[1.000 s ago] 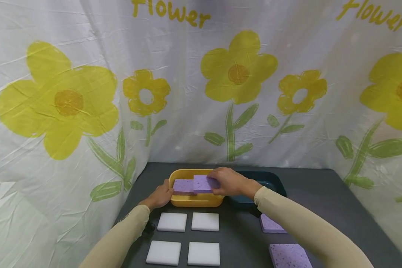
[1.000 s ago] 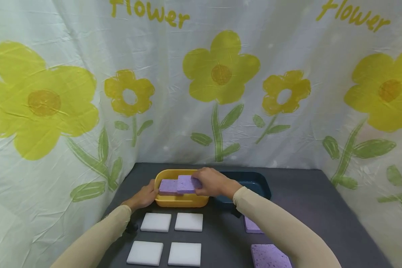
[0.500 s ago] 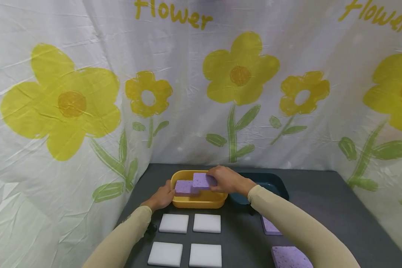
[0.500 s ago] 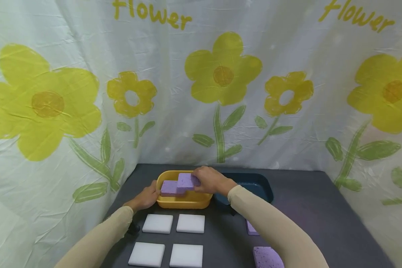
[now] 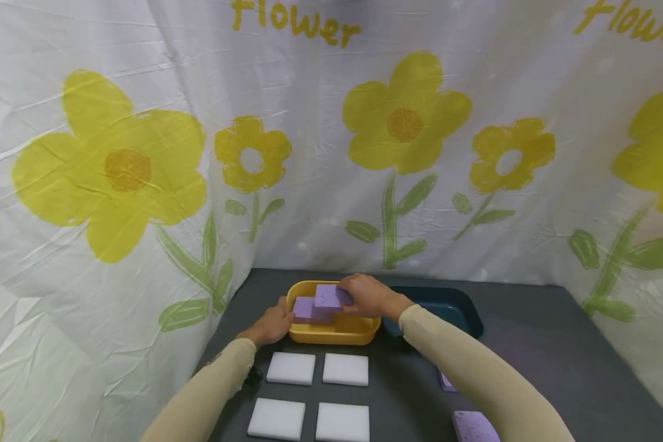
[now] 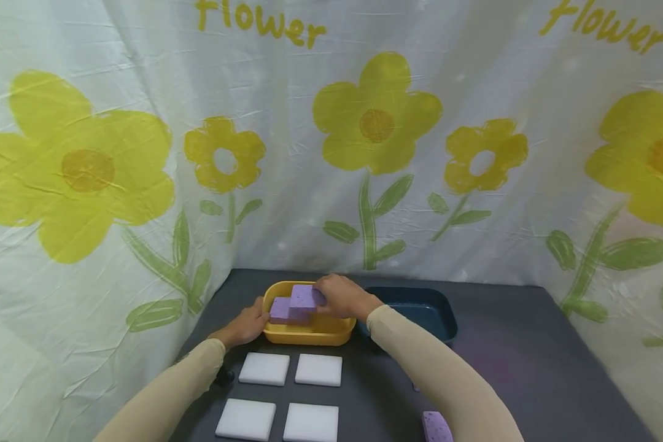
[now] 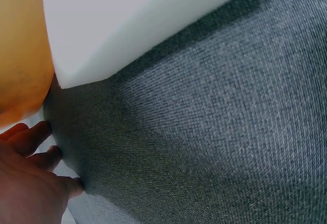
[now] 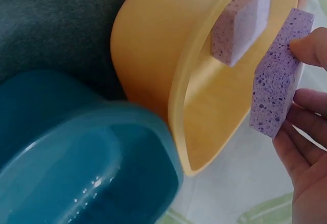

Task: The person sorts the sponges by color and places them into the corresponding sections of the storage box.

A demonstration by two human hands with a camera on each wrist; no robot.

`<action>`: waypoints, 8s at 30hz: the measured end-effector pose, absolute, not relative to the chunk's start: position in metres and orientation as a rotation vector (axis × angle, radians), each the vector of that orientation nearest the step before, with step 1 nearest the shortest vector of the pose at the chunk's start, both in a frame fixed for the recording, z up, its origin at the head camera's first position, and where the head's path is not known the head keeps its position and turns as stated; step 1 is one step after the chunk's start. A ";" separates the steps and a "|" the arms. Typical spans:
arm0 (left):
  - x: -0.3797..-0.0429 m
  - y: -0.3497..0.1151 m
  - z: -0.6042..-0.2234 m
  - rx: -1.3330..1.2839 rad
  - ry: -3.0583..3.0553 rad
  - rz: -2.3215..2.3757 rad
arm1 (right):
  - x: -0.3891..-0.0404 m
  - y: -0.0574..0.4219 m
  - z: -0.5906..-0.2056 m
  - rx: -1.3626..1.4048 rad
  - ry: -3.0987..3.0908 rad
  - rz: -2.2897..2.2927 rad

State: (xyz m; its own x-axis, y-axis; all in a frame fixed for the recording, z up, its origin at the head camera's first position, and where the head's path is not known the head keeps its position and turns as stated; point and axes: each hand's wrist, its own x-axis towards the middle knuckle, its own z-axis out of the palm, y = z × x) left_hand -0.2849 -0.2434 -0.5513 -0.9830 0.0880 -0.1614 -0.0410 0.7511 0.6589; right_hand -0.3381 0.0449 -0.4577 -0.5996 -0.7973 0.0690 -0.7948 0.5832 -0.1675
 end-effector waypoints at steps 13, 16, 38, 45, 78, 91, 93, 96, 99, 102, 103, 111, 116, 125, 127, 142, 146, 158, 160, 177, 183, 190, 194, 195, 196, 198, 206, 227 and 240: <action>-0.285 -0.243 -0.553 0.022 2.767 1.042 | -0.347 0.023 -0.475 -1.430 2.784 -0.274; -0.285 -0.244 -0.555 0.025 2.773 1.034 | -0.347 0.017 -0.476 -1.416 2.778 -0.269; -0.286 -0.243 -0.558 0.025 2.789 1.066 | -0.350 -0.010 -0.491 -1.275 2.761 -0.338; -0.286 -0.243 -0.558 0.013 2.781 1.050 | -0.349 -0.017 -0.499 -1.319 2.758 -0.352; -0.287 -0.243 -0.556 -0.005 2.773 1.062 | -0.342 0.018 -0.484 -1.364 2.758 -0.339; -0.284 -0.241 -0.551 -0.016 2.765 1.057 | -0.328 0.033 -0.469 -1.415 2.783 -0.246; -0.284 -0.241 -0.551 -0.013 2.764 1.062 | -0.325 0.037 -0.465 -1.423 2.771 -0.247; -0.284 -0.240 -0.552 -0.009 2.776 1.053 | -0.320 0.045 -0.460 -1.435 2.751 -0.242; -0.284 -0.240 -0.552 0.000 2.788 1.041 | -0.316 0.053 -0.455 -1.447 2.746 -0.212; -0.285 -0.241 -0.553 0.012 2.786 1.047 | -0.311 0.061 -0.450 -1.461 2.751 -0.176; -0.286 -0.241 -0.553 0.014 2.787 1.044 | -0.309 0.064 -0.449 -1.466 2.751 -0.171; -0.286 -0.242 -0.558 0.009 2.785 1.056 | -0.296 0.082 -0.434 -1.452 2.759 -0.165; -0.283 -0.240 -0.554 0.024 2.767 1.066 | -0.289 0.094 -0.429 -1.497 2.754 -0.168; -0.282 -0.241 -0.552 0.015 2.765 1.075 | -0.281 0.115 -0.421 -1.538 2.785 -0.121; -0.282 -0.241 -0.552 0.012 2.758 1.081 | -0.279 0.120 -0.418 -1.539 2.790 -0.121; -0.285 -0.242 -0.557 0.004 2.739 1.095 | -0.246 0.180 -0.406 -1.453 2.816 -0.145; -0.287 -0.243 -0.559 0.013 2.747 1.090 | -0.237 0.197 -0.408 -1.428 2.826 -0.169; -0.285 -0.241 -0.558 0.026 2.753 1.076 | -0.200 0.240 -0.429 -1.331 2.854 -0.285; -0.284 -0.241 -0.557 0.021 2.755 1.079 | -0.195 0.244 -0.434 -1.350 2.868 -0.293; -0.282 -0.241 -0.556 0.039 2.761 1.033 | -0.150 0.277 -0.487 -1.361 2.870 -0.515; -0.283 -0.241 -0.553 0.012 2.766 1.026 | -0.144 0.297 -0.493 -1.157 2.793 -0.483; -0.282 -0.242 -0.554 0.019 2.754 1.045 | -0.139 0.313 -0.498 -0.813 2.559 -0.591; -0.282 -0.243 -0.554 0.030 2.745 1.053 | -0.135 0.317 -0.506 -0.804 2.537 -0.631; -0.282 -0.243 -0.554 0.030 2.745 1.051 | -0.135 0.318 -0.507 -0.818 2.541 -0.630; -0.283 -0.242 -0.554 0.032 2.743 1.053 | -0.135 0.319 -0.508 -0.835 2.552 -0.620; -0.283 -0.242 -0.555 0.033 2.742 1.050 | -0.134 0.319 -0.509 -0.814 2.561 -0.608; -0.282 -0.243 -0.555 0.029 2.747 1.051 | -0.134 0.318 -0.514 -0.803 2.589 -0.595; -0.283 -0.242 -0.556 0.025 2.742 1.058 | -0.138 0.312 -0.499 -0.878 2.624 -0.538; -0.281 -0.239 -0.549 0.025 2.750 1.042 | -0.150 0.305 -0.480 -1.423 2.832 -0.433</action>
State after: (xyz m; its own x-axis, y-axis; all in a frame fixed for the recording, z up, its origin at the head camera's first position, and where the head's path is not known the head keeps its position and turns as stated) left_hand -0.2811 -0.2392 -0.5491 -0.9797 0.0865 -0.1808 -0.0550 0.7515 0.6575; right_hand -0.1503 0.3048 -0.4797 -0.6030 -0.7791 0.1714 -0.7947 0.5680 -0.2141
